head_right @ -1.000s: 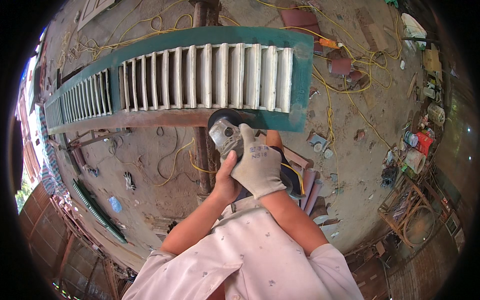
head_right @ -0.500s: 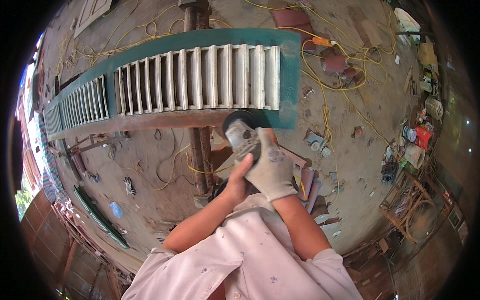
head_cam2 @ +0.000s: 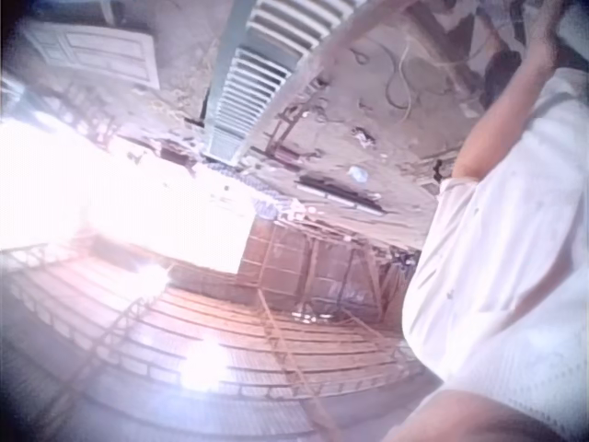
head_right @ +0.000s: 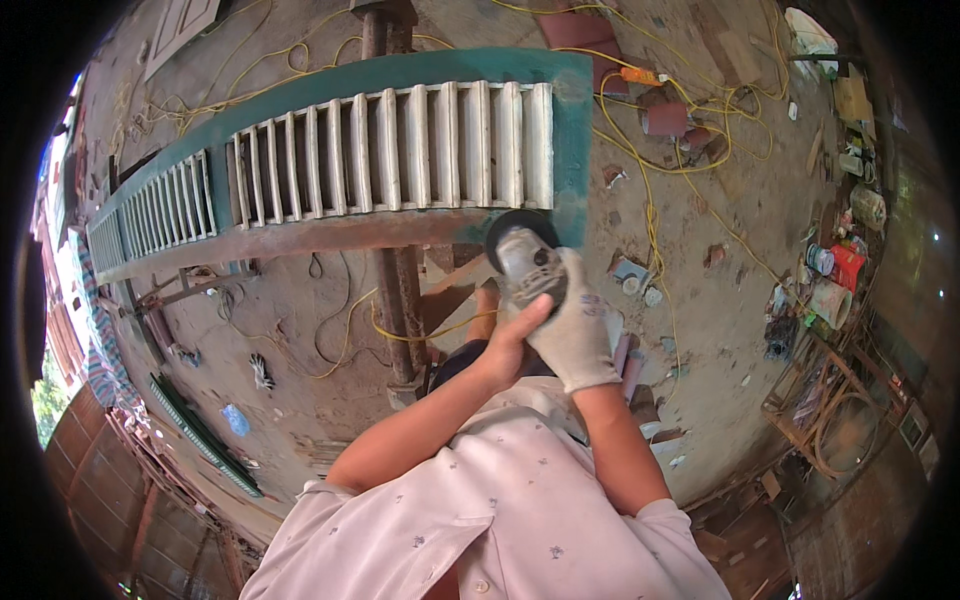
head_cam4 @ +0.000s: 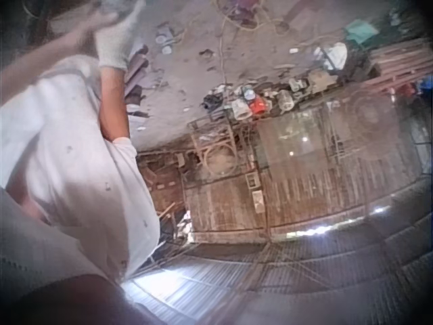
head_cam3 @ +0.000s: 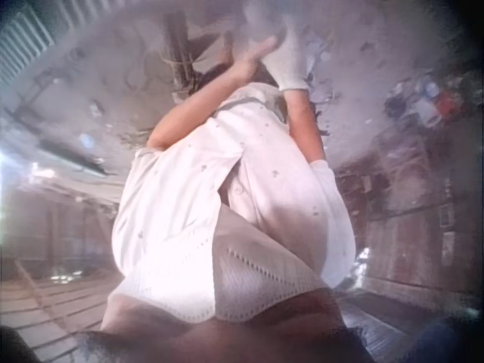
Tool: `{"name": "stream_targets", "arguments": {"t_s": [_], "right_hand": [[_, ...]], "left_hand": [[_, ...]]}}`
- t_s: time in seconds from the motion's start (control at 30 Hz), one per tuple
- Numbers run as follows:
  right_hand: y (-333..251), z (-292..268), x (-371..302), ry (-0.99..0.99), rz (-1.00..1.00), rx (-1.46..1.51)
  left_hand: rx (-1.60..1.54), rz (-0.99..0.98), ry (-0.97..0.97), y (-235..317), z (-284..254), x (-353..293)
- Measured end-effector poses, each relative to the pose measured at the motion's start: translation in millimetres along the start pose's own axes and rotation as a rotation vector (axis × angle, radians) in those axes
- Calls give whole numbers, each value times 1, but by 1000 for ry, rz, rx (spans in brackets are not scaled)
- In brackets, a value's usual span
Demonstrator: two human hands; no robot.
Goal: The person uses an angle grinder to sand the surface of long wooden slats arranged on a green workbench. They move the tool back and forth along the slats, occasionally repositioning their hands and stepping around the work area.
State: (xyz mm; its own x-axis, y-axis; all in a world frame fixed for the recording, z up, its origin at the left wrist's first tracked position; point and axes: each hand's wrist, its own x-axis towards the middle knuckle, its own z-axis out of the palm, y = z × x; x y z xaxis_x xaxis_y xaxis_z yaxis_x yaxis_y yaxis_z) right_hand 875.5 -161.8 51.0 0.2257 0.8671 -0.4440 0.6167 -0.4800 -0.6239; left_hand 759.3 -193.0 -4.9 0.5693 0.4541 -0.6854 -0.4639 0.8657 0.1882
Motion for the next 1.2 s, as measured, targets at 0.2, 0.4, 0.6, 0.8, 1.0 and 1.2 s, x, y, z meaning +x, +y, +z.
{"name": "stream_targets", "arguments": {"t_s": [0.2,0.4,0.6,0.8,1.0,1.2], "right_hand": [[-24,0,0,-128,42,-174],[-57,52,10,-129,-269,-243],[-72,73,17,-172,-242,-371],[-58,43,8,-138,-132,-286],[-16,12,-9,-13,-43,-97],[-39,35,-2,-83,-140,-241]], "left_hand": [[-36,48,75,17,7,-22],[-165,201,201,38,-34,-49],[-185,287,213,59,-44,-55],[-141,175,190,29,-40,-34],[-18,1,45,20,5,-26],[-137,157,105,14,-37,-31]]}}
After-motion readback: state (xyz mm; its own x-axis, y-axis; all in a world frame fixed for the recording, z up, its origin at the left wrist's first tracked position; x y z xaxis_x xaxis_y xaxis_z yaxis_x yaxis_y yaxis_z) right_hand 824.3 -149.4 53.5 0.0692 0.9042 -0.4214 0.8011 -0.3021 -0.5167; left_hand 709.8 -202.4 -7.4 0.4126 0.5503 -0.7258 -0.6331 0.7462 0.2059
